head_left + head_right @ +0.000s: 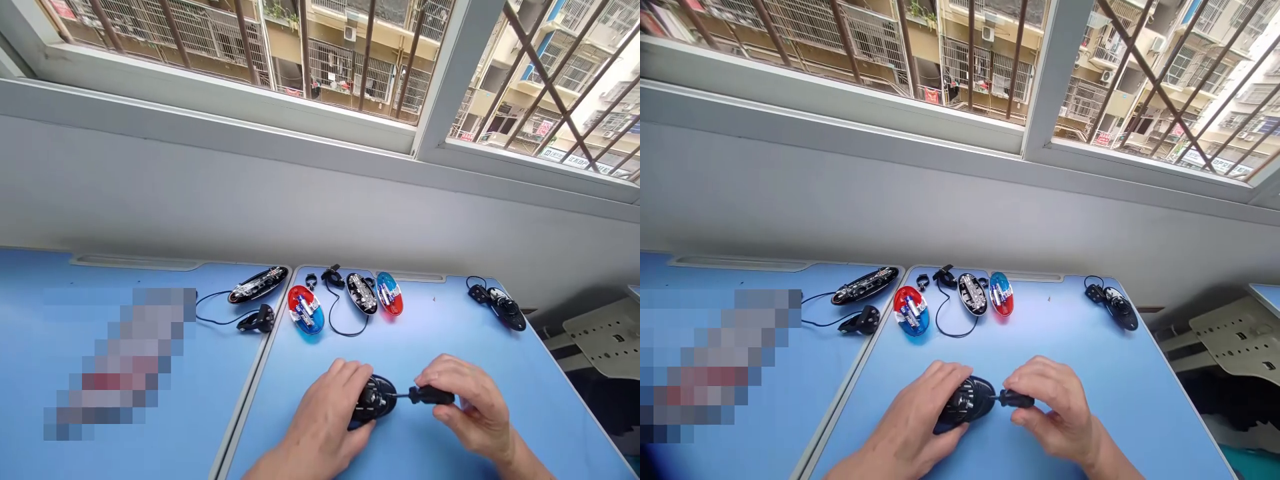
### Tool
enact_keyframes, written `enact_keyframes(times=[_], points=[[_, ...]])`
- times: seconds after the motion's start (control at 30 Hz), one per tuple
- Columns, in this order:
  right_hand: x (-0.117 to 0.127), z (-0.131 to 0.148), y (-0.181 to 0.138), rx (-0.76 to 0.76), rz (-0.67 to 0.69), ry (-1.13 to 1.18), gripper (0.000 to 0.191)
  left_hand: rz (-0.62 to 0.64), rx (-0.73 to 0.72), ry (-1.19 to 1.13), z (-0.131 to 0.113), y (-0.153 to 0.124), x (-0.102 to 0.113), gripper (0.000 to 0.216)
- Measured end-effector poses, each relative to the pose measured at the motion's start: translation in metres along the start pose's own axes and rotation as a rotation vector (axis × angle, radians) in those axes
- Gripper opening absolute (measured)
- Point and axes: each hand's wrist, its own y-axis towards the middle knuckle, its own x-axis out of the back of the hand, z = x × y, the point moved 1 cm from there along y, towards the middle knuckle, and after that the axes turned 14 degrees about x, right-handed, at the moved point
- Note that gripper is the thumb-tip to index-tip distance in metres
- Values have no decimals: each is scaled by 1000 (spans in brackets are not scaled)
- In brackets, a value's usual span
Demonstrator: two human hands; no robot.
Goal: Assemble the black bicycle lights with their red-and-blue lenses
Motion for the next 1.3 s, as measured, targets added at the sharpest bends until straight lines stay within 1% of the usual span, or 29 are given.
enact_keyframes(times=[0.17, 0.27, 0.43, 0.63, 0.73, 0.83, 0.9, 0.97, 1.03, 1.1, 1.2, 1.3], points=[[-4, 8, 8, 41, 69, -20, 41, -28, 8, 9, 2, 2, 2, 33], [-6, 10, 7, 42, 68, -16, 46, -35, 11, 24, 1, 2, 3, 35], [-4, 11, 3, 13, 35, -29, 47, -67, -28, 33, 0, 1, 6, 33], [-10, 12, 9, 71, 18, -68, 38, -118, -49, 51, -1, -1, 6, 30], [-14, 12, 9, 79, -18, -101, 33, -135, -52, 59, 0, -1, 5, 29], [-18, 12, 8, 15, -74, -121, 24, -154, -57, 66, 1, 0, 3, 30], [-21, 12, 7, -27, -83, -138, 17, -154, -60, 79, 1, 0, 3, 29], [-26, 13, 7, -22, -84, -156, 12, -155, -66, 91, 0, 0, 4, 27], [-31, 14, 7, 5, -103, -184, 12, -161, -70, 103, -2, 0, 5, 27], [-35, 14, 6, 9, -150, -237, 15, -171, -63, 118, -4, 0, 6, 28], [-40, 15, 4, -3, -210, -315, 18, -175, -46, 146, -7, -2, 7, 27], [-41, 16, 1, -31, -230, -325, 16, -171, -41, 146, -8, -2, 6, 27]])
